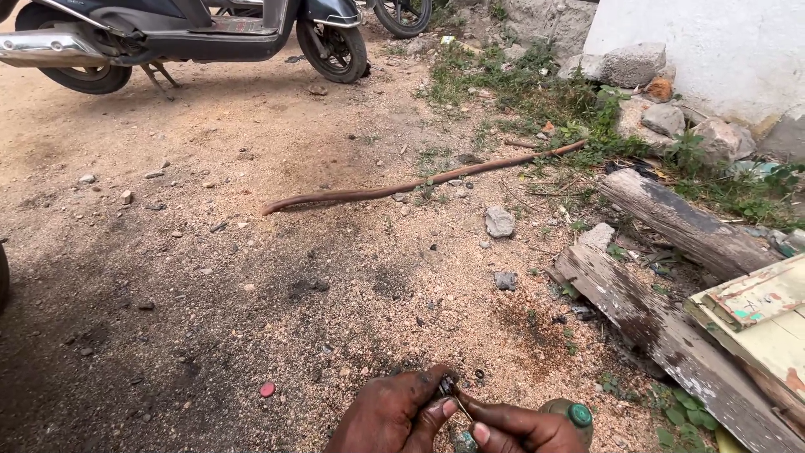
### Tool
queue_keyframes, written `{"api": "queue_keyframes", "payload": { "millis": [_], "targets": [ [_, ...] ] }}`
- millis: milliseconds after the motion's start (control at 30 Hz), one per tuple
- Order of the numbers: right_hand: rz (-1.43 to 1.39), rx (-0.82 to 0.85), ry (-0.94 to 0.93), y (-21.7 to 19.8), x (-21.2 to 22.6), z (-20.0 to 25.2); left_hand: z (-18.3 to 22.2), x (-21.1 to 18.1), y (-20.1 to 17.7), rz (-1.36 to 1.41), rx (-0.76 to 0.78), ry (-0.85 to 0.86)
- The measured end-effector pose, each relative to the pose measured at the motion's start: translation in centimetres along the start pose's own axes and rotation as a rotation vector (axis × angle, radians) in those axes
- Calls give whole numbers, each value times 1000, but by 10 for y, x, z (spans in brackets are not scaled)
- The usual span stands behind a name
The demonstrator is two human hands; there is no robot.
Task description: Cleaning and inspecting a small automotive or mechanical component by hand outdoors.
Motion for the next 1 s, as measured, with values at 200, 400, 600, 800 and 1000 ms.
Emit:
{"api": "queue_keyframes", "payload": {
  "millis": [200,400,600,800,1000],
  "targets": [
    [167,-131,220,-7,24,2,-1,3,2,-64,-38,-33],
    [-121,37,405,-12,43,-2,1,-11,-4,-345,-68,92],
    [165,219,256,-16,85,0,10,-29,-3,-546,170,30],
    [649,283,-143,-18,99,-2,20,-33,-1,-473,299,-33],
    [-284,59,66,0,28,-7,14,-26,0,220,207,-89]
  ]
}}
Point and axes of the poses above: each hand's wrist, its own z-axis away from the middle knuckle, its own y-axis out of the palm, x = y × z, the point moved 5 cm from there along -z, towards the middle knuckle, and after that the axes turned 6 degrees about -y, right-handed, at the moved point
